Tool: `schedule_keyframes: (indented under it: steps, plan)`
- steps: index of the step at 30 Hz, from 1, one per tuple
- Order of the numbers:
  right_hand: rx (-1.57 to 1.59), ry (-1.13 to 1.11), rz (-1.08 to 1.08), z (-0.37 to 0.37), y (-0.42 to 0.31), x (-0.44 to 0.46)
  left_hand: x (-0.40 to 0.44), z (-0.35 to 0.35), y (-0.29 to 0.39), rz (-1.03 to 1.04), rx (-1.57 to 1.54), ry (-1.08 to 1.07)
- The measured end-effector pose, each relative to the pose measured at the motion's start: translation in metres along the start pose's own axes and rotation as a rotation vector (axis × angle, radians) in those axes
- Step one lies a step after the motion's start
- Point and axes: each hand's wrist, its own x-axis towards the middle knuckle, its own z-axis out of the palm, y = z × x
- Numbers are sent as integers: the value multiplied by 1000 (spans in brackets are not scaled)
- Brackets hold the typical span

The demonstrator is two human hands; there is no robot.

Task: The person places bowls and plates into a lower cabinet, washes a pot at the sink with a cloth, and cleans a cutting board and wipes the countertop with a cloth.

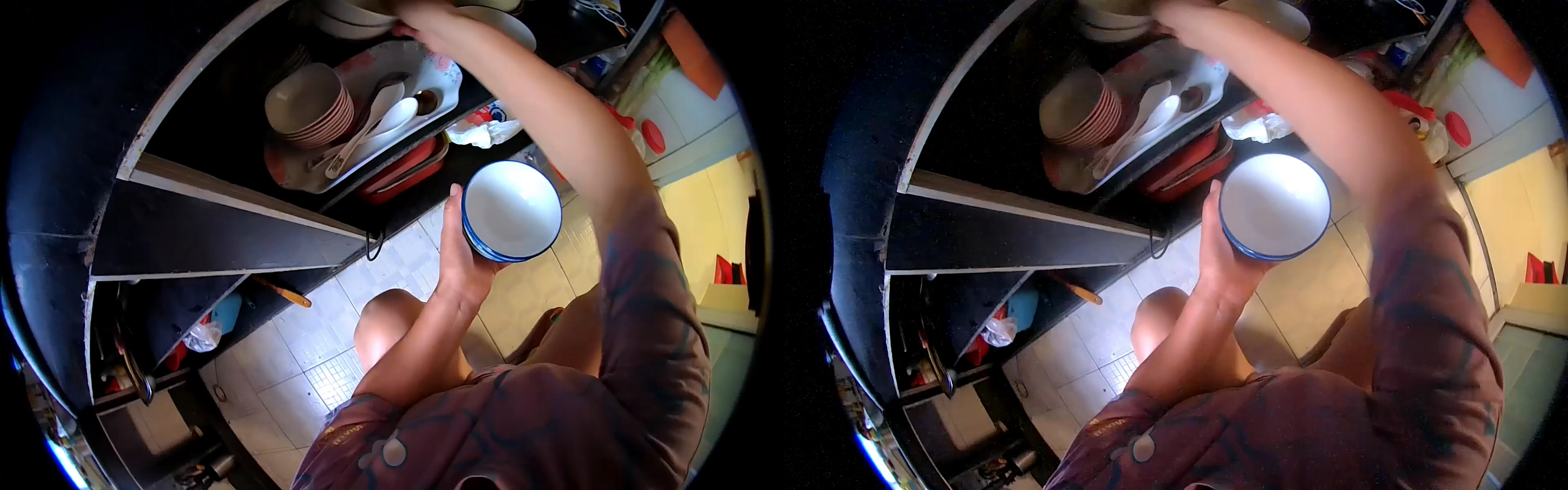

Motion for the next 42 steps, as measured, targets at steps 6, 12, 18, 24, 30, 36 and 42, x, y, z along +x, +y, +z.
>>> schedule_keyframes:
  steps: [6, 12, 18, 24, 30, 36, 42]
  plan:
    - [370, 52, -35, 84, -10, 61, -7, -1, 16, 43, 22, 25]
    - [463, 77, -47, 125, -32, 98, -18, -1, 23, -9, -182, -14]
    - [462, 64, -63, 139, -37, 115, -32, 0, 8, 77, -151, 46]
    - [410, 36, -79, 143, -45, 118, -44, 6, 9, 75, -179, 126]
    - [330, 8, -100, 144, -47, 122, -31, -13, -2, 65, -188, 81]
    - [26, -111, -184, 121, -55, 109, -37, 1, 19, 40, -154, 12]
    - [-583, -469, -326, 48, -70, 22, -31, -4, 9, 92, -61, 66]
